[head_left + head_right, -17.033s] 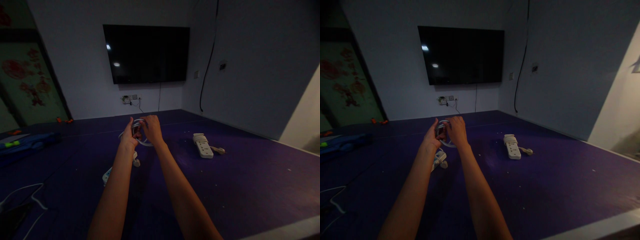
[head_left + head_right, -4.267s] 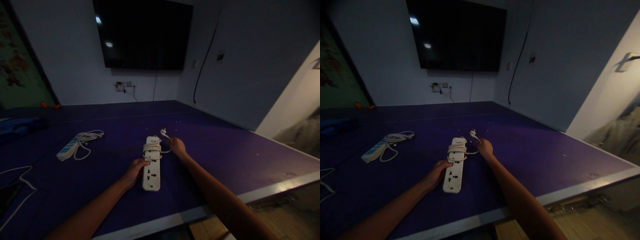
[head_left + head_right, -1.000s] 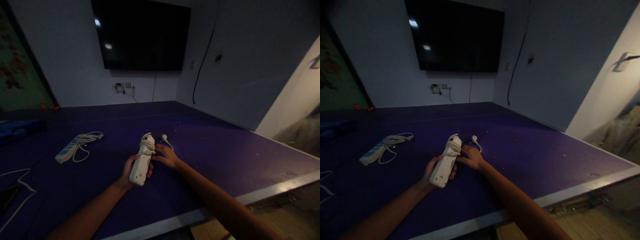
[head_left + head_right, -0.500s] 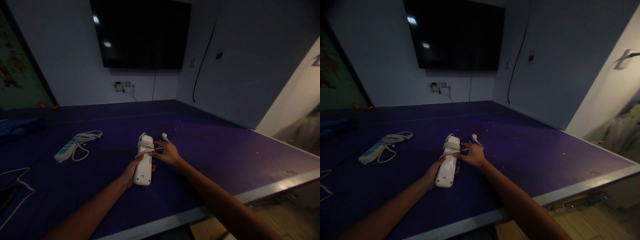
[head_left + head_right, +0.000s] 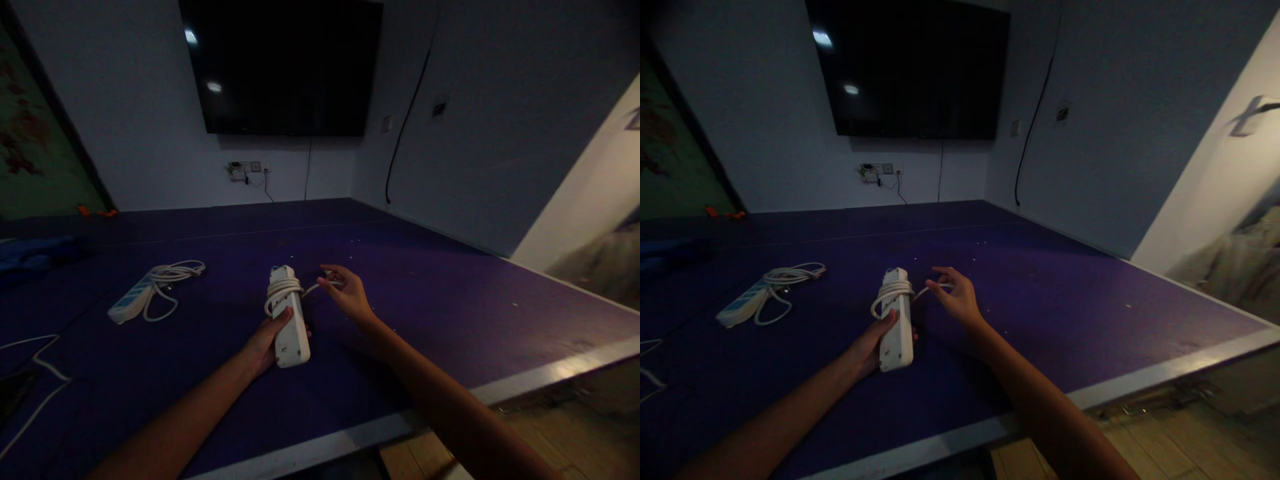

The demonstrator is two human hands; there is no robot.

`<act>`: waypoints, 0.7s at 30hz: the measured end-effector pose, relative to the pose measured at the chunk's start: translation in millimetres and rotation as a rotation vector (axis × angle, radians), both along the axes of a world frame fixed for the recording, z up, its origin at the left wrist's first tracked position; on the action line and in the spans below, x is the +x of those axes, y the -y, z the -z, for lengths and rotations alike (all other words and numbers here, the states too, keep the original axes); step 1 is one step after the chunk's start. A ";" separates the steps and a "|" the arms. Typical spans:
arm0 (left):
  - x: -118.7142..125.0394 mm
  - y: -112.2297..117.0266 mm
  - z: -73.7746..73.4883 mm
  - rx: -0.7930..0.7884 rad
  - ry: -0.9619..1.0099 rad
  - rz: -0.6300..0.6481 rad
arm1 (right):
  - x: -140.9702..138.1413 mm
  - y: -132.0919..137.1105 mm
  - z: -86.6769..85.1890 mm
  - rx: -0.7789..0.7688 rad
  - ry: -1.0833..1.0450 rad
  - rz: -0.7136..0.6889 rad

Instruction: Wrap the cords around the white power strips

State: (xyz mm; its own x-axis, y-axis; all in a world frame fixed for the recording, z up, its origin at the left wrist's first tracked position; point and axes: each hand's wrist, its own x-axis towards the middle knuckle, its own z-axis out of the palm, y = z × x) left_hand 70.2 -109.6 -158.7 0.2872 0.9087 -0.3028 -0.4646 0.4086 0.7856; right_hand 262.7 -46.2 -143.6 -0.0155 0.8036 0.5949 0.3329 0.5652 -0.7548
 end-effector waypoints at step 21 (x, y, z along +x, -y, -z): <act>-11.6 -8.0 14.9 0.059 0.085 -0.001 | -12.5 5.6 -7.4 0.142 0.944 0.086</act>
